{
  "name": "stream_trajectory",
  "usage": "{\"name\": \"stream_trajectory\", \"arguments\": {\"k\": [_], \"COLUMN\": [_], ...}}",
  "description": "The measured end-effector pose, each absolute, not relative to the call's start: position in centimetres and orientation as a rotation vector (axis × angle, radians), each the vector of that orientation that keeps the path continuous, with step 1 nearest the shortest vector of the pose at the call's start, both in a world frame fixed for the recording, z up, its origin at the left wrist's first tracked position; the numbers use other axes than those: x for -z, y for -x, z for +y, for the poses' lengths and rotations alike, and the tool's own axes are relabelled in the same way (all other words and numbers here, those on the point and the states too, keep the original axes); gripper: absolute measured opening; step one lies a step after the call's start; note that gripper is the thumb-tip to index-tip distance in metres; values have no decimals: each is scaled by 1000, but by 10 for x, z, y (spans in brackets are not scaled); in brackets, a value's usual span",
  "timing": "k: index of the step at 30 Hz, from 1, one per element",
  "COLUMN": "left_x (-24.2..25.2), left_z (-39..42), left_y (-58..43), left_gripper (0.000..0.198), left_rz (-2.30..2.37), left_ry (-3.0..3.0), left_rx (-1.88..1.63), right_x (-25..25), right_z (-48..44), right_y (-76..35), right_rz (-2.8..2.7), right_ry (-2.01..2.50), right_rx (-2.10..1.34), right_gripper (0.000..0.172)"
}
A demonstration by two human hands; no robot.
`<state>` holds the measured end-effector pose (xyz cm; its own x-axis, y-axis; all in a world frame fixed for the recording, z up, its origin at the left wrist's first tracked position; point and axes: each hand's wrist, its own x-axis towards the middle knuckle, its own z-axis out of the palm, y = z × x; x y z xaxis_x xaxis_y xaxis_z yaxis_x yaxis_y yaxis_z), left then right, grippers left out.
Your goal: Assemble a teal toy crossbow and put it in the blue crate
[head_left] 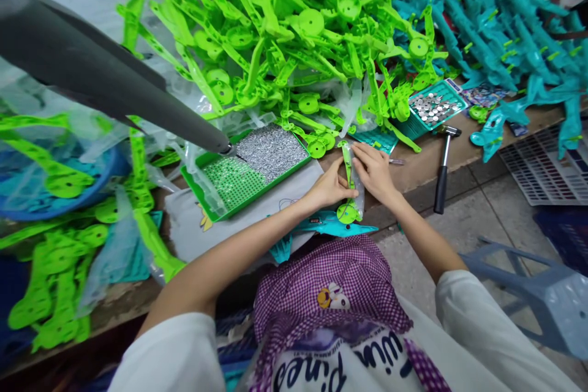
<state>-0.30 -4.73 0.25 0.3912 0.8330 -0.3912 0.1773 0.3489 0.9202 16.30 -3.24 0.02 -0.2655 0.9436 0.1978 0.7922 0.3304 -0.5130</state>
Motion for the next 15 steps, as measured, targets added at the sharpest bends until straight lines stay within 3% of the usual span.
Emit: {"name": "stream_trajectory", "arguments": {"k": [15], "left_x": [-1], "left_z": [-45], "left_y": [3], "left_gripper": [109], "left_rz": [1117], "left_ry": [-1273], "left_rx": [-533], "right_x": [-16], "right_z": [-16], "right_y": [-153], "right_rz": [-2469], "right_ry": [1354], "right_rx": [-477], "right_gripper": [44]}}
